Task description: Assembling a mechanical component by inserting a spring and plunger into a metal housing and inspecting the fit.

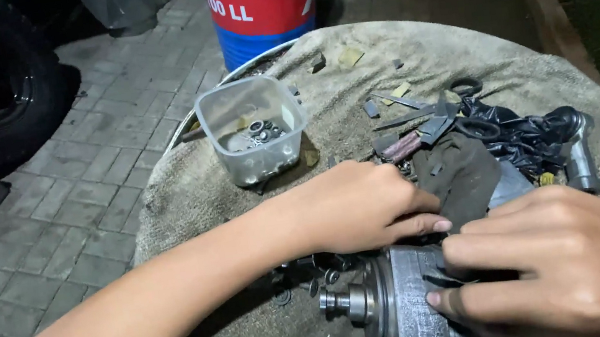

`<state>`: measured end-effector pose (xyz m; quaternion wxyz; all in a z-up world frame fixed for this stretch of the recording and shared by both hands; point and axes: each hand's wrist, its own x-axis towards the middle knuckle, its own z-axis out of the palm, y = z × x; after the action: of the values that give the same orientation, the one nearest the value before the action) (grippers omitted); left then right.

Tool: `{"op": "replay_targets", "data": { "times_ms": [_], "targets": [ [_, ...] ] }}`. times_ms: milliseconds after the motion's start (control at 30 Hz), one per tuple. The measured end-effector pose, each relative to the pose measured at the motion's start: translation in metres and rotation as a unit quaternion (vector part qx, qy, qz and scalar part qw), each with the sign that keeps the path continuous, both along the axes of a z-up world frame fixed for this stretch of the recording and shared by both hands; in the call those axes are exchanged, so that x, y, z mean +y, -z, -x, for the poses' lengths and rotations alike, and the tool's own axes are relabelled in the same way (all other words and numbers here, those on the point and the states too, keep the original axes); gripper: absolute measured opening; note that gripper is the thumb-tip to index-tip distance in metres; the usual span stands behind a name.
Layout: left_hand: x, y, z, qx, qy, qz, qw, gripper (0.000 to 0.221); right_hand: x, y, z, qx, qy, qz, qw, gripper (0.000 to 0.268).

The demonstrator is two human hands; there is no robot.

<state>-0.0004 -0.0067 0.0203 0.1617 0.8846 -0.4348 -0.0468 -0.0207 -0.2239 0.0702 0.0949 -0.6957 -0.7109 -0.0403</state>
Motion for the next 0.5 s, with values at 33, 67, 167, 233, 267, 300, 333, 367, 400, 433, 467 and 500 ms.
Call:
{"op": "replay_targets", "data": {
  "times_ms": [33, 67, 167, 233, 267, 300, 333, 367, 400, 433, 467, 500],
  "targets": [
    [0.0007, -0.0024, -0.0005, -0.001, -0.004, -0.002, 1.000, 0.046, 0.0003, -0.0017, -0.0001, 0.003, 0.011, 0.003, 1.000, 0.025],
    [0.0013, -0.0029, -0.0011, -0.004, -0.006, -0.002, 1.000, 0.046, 0.0012, -0.0026, -0.0002, 0.000, 0.009, 0.004, 1.000, 0.025],
    [0.0026, -0.0009, 0.0005, -0.002, -0.001, 0.001, 1.000, 0.045, 0.0026, -0.0017, 0.0011, -0.013, 0.009, -0.012, 1.000, 0.023],
    [0.0026, -0.0008, -0.0004, -0.006, 0.009, 0.002, 1.000, 0.045, 0.0019, -0.0007, 0.0001, -0.016, 0.001, -0.017, 1.000, 0.022],
    [0.0036, -0.0020, -0.0013, -0.006, 0.010, 0.001, 1.000, 0.045, 0.0026, -0.0006, -0.0007, -0.016, 0.002, -0.017, 1.000, 0.022],
    [0.0034, -0.0019, -0.0012, -0.003, 0.008, 0.000, 1.000, 0.045, 0.0023, -0.0004, -0.0006, -0.014, -0.004, -0.016, 1.000, 0.020],
    [0.0034, -0.0019, -0.0011, 0.000, 0.005, -0.001, 1.000, 0.045, 0.0023, -0.0004, -0.0006, -0.012, -0.009, -0.016, 1.000, 0.019],
    [0.0034, 0.0002, -0.0017, 0.004, 0.003, 0.000, 1.000, 0.045, 0.0020, 0.0009, -0.0019, -0.008, -0.011, -0.015, 1.000, 0.019],
    [0.0033, 0.0015, -0.0026, -0.002, 0.007, 0.010, 1.000, 0.045, 0.0016, 0.0013, -0.0034, -0.018, -0.019, -0.020, 0.999, 0.018],
    [0.0031, 0.0019, -0.0034, -0.004, 0.013, 0.018, 1.000, 0.045, 0.0010, 0.0018, -0.0035, -0.024, -0.023, -0.028, 0.999, 0.018],
    [0.0030, 0.0043, -0.0017, 0.003, 0.015, 0.016, 1.000, 0.045, 0.0008, 0.0032, -0.0032, -0.017, -0.021, -0.029, 0.999, 0.018],
    [0.0030, 0.0039, -0.0014, -0.006, 0.013, 0.029, 0.999, 0.045, 0.0006, 0.0020, -0.0037, -0.009, -0.018, -0.012, 1.000, 0.018]
  ]
}}
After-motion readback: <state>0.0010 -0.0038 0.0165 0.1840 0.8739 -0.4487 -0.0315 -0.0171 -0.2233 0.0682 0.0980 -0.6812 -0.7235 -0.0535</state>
